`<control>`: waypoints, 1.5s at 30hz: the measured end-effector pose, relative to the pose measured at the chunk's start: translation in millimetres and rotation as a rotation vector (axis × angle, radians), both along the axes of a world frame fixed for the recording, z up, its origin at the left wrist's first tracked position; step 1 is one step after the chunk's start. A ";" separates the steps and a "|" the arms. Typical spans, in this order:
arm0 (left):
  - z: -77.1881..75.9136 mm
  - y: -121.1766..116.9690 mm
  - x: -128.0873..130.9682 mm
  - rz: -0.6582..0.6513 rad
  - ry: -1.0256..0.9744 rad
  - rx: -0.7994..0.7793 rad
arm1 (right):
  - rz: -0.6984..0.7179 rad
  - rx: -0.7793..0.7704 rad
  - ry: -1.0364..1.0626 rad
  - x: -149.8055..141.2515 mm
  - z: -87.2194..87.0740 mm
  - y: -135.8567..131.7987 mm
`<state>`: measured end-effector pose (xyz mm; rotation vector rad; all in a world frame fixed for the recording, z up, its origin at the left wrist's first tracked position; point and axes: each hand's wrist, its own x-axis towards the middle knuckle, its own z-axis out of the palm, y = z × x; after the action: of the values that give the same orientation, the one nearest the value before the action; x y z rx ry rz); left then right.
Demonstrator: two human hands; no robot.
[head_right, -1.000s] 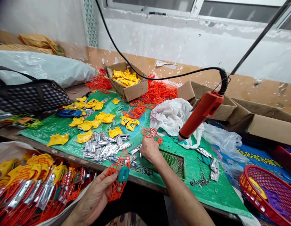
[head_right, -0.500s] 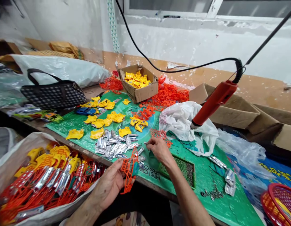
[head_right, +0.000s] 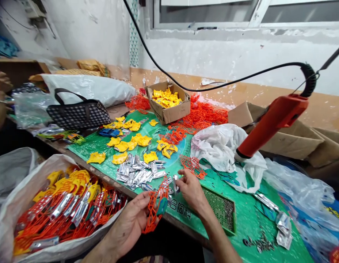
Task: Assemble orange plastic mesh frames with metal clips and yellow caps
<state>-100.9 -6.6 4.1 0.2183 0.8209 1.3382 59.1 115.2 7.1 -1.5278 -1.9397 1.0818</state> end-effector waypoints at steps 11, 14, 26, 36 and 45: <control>-8.2 -13.0 -17.1 0.013 -0.029 -0.004 | 0.118 0.208 -0.473 -31.0 9.4 28.7; -8.2 -13.2 -22.4 0.033 -0.045 -0.011 | 0.237 0.203 -0.453 -51.0 6.0 45.5; -6.5 -9.1 -28.6 0.038 -0.061 -0.039 | 0.398 0.078 -0.529 -77.2 -12.8 79.8; -4.5 -3.9 -24.8 0.021 -0.055 -0.061 | 0.301 -0.014 -0.384 -54.5 -15.4 85.0; 1.4 13.2 -16.8 0.052 -0.065 -0.055 | 0.130 -0.151 0.100 -14.2 2.4 57.5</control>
<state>-117.6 6.6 5.5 0.1105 0.8119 1.3625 44.9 172.7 9.5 -1.4091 -1.9495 1.3614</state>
